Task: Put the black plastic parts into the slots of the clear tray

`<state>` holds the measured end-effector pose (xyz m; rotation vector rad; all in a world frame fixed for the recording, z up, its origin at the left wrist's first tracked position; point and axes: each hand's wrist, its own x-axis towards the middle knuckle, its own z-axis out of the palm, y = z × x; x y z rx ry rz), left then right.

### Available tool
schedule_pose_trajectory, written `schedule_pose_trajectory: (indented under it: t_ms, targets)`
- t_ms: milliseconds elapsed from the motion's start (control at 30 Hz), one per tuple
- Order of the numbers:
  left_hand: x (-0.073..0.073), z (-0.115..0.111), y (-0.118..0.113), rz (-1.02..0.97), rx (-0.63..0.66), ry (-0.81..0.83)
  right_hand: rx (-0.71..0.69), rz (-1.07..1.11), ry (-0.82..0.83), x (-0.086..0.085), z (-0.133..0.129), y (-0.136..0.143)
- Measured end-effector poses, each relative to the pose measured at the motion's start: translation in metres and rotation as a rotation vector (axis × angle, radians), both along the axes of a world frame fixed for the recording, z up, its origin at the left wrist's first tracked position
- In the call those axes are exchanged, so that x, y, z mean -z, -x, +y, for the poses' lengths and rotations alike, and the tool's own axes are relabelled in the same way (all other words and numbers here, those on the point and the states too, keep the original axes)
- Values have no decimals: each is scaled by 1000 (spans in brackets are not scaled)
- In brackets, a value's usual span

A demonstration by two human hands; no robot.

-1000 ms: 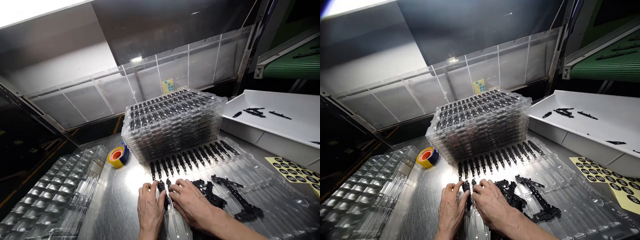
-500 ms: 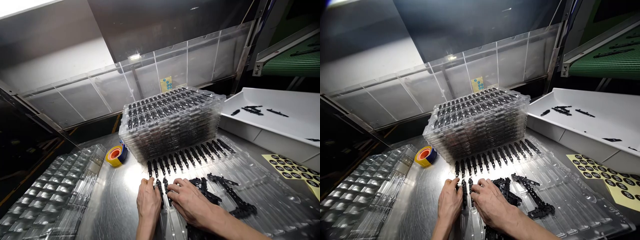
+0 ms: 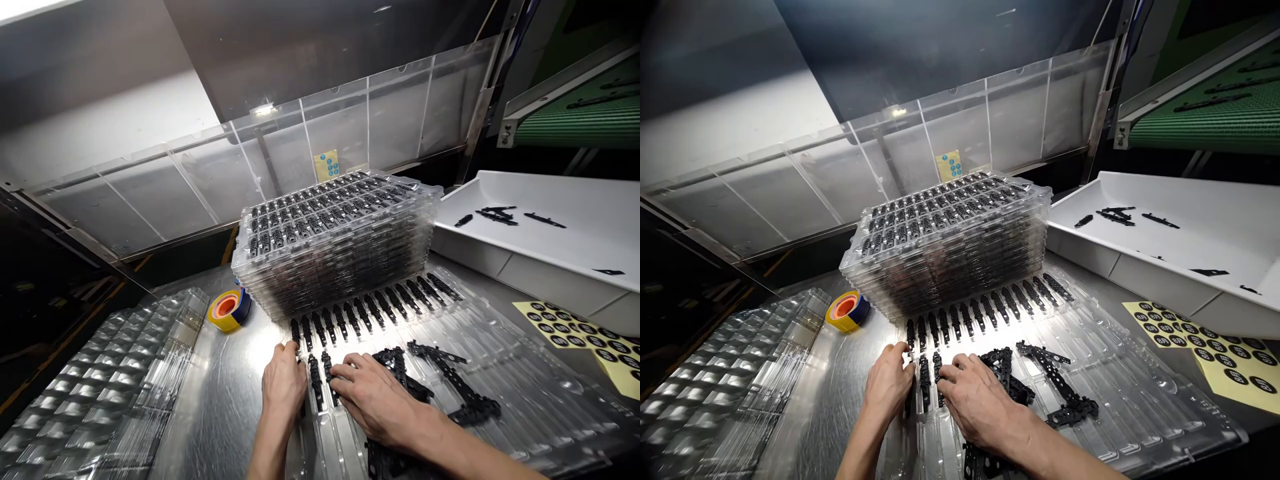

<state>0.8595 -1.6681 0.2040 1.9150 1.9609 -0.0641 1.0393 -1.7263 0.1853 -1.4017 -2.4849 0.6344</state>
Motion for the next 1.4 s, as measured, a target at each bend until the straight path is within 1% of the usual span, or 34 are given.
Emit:
schedule_pose_trajectory:
  t_ms: [133, 267, 400, 500, 567, 633, 700, 833, 933, 1133, 1200, 1333, 1400]
  targets:
    - [1, -18, 1, 81, -53, 43, 3, -2, -1, 1, 0, 0]
    - [5, -31, 1, 77, -49, 80, 2, -1, 1, -6, -2, 1]
    - [6, -33, 2, 53, -32, 82, 15, 17, -14, -21, -8, -5]
    - [5, -32, 3, 70, 6, 97, 66, 37, -31, -33, -14, -17]
    - [4, -30, 2, 84, 29, 107, 113, 48, -35, -37, -19, -28]
    - [2, -27, 1, 90, 35, 117, 167, 52, -45, -35, -24, -40]
    - [0, -24, 2, 80, 11, 131, 205, 63, -61, -30, -30, -49]
    - [-1, -21, 6, -19, -107, 152, 230, 91, -68, -18, -39, -60]
    - [1, -23, 8, -65, -162, 138, 229, 96, -57, -13, -41, -62]
    - [9, -35, 7, -30, -246, 29, 213, 81, -110, -5, -45, -65]
    - [13, -39, 10, -28, -241, -7, 218, 85, -131, -6, -45, -66]
    - [19, -44, 14, -36, -130, -67, 227, 109, -113, -21, -37, -60]
    - [20, -45, 14, -32, -81, -93, 202, 108, -78, -26, -29, -54]
